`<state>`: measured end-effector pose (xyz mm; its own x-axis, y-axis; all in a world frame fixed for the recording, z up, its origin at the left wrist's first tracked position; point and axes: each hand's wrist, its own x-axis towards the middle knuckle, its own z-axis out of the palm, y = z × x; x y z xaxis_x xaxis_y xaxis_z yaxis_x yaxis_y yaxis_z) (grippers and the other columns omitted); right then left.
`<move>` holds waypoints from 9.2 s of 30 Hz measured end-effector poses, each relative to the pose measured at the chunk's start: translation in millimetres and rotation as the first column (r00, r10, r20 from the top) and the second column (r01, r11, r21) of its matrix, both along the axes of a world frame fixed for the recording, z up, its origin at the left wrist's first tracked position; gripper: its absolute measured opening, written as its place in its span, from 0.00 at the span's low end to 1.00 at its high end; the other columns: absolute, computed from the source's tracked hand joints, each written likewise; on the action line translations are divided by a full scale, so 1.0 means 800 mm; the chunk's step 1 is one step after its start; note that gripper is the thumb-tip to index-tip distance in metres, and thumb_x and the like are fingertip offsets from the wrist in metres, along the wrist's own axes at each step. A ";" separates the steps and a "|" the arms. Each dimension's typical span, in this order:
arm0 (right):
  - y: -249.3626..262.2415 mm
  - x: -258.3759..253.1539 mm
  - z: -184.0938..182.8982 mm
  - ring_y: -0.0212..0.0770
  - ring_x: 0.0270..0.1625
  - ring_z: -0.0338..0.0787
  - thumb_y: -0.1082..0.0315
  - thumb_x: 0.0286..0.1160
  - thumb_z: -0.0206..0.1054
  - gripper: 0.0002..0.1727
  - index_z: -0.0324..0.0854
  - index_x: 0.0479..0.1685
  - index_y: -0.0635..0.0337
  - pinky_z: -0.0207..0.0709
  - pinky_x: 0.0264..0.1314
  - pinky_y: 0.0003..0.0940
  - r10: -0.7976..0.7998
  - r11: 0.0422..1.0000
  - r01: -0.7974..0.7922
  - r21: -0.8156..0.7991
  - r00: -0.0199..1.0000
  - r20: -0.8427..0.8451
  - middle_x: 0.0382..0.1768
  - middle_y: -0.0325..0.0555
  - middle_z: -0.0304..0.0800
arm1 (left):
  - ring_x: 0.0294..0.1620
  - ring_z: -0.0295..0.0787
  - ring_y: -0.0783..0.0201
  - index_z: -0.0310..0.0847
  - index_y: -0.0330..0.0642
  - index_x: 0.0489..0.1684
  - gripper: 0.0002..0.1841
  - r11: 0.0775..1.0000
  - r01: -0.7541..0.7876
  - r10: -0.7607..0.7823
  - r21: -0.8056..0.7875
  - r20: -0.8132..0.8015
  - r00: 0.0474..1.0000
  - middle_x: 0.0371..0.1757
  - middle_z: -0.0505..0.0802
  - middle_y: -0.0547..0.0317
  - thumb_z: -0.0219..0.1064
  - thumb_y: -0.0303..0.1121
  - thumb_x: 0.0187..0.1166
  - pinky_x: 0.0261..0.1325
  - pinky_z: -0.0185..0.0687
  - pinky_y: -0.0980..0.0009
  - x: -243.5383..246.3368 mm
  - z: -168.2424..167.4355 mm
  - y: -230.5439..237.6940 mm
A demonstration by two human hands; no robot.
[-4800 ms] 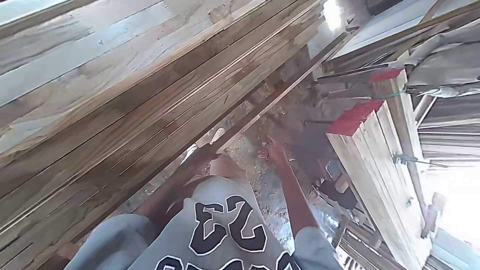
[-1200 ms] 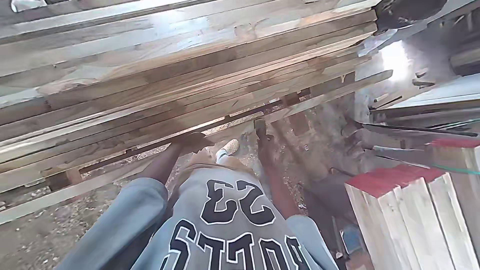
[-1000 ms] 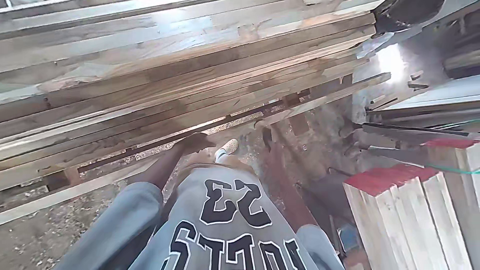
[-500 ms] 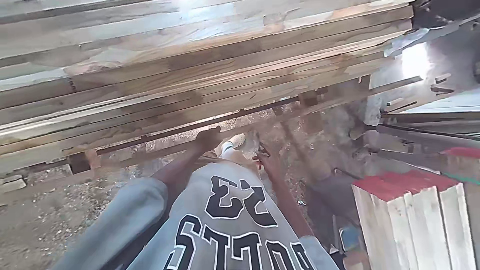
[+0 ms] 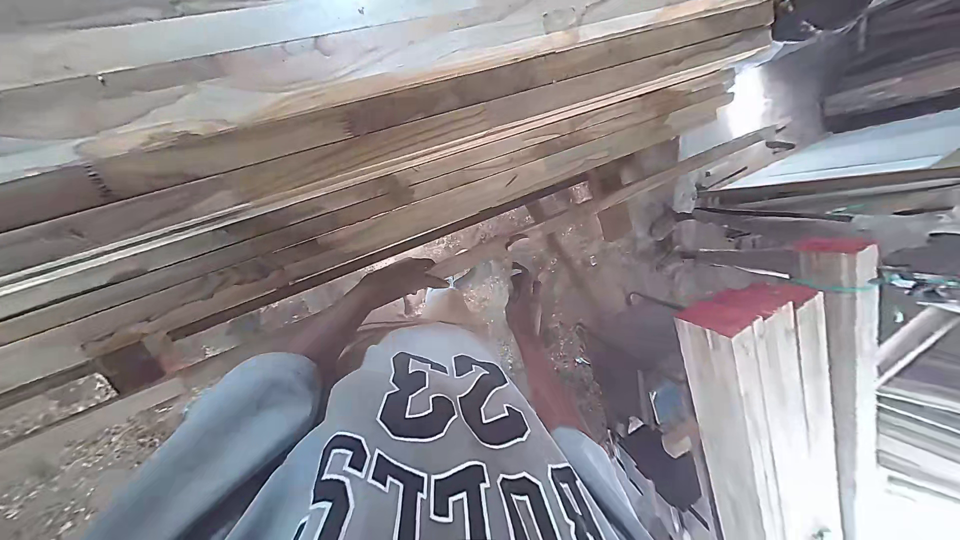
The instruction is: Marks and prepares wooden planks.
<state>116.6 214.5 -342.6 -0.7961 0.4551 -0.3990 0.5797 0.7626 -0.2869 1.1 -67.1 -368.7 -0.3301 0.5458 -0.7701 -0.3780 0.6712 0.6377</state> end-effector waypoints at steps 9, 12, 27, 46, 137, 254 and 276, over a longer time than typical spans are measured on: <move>-0.046 -0.129 0.117 0.56 0.50 0.94 0.64 0.77 0.66 0.22 0.80 0.69 0.62 0.87 0.56 0.57 -0.071 0.994 0.094 -0.054 0.941 0.330 0.53 0.61 0.92 | 0.32 0.86 0.62 0.84 0.46 0.61 0.33 1.000 -0.006 0.004 0.027 0.057 0.998 0.35 0.90 0.55 0.65 0.67 0.76 0.42 0.83 0.60 0.005 -0.008 -0.019; -0.110 -0.102 0.119 0.49 0.43 0.95 0.68 0.76 0.66 0.22 0.79 0.69 0.64 0.90 0.49 0.48 0.008 0.987 0.057 -0.151 0.918 0.397 0.52 0.57 0.91 | 0.32 0.87 0.64 0.81 0.48 0.68 0.33 0.994 -0.099 0.092 0.038 0.152 0.984 0.37 0.91 0.56 0.68 0.64 0.76 0.40 0.85 0.63 0.005 -0.010 -0.028; -0.021 0.050 0.076 0.47 0.34 0.93 0.71 0.85 0.64 0.24 0.72 0.78 0.66 0.90 0.36 0.41 -0.583 0.407 0.572 -0.712 0.763 0.280 0.44 0.60 0.90 | 0.70 0.85 0.38 0.74 0.46 0.79 0.44 0.934 0.086 -0.224 -0.346 -0.384 0.896 0.68 0.88 0.39 0.70 0.69 0.69 0.68 0.79 0.34 0.049 0.014 -0.002; 0.099 0.056 0.022 0.46 0.44 0.96 0.70 0.86 0.63 0.30 0.63 0.86 0.68 0.92 0.44 0.40 -0.507 0.678 0.276 -0.681 0.847 -0.162 0.61 0.63 0.87 | 0.70 0.86 0.40 0.79 0.50 0.78 0.39 0.966 0.061 -0.146 -0.251 -0.336 0.930 0.66 0.91 0.41 0.72 0.66 0.72 0.76 0.73 0.35 0.044 0.021 -0.036; -0.291 0.081 0.047 0.44 0.35 0.96 0.68 0.85 0.65 0.23 0.77 0.76 0.62 0.92 0.38 0.40 -0.253 0.842 0.250 -0.477 0.966 0.060 0.51 0.59 0.92 | 0.52 0.91 0.43 0.87 0.47 0.57 0.36 0.949 -0.029 -0.062 -0.315 -0.276 0.959 0.46 0.94 0.45 0.68 0.72 0.70 0.58 0.81 0.35 0.163 0.010 -0.355; -1.036 0.327 0.082 0.61 0.60 0.90 0.67 0.83 0.59 0.36 0.58 0.93 0.41 0.85 0.61 0.55 0.211 0.976 -0.214 -0.041 0.883 0.419 0.76 0.70 0.72 | 0.31 0.90 0.56 0.80 0.42 0.72 0.33 0.989 -0.075 0.074 -0.124 -0.013 0.997 0.38 0.93 0.47 0.75 0.56 0.75 0.43 0.89 0.55 0.402 -0.031 -1.050; -0.991 0.336 0.045 0.62 0.59 0.91 0.66 0.83 0.59 0.33 0.64 0.90 0.50 0.87 0.60 0.55 0.220 0.975 -0.216 -0.047 0.936 0.274 0.77 0.68 0.73 | 0.52 0.93 0.45 0.84 0.43 0.65 0.38 0.980 -0.016 -0.038 -0.198 -0.270 0.962 0.50 0.94 0.41 0.75 0.67 0.68 0.60 0.84 0.39 0.410 -0.026 -1.048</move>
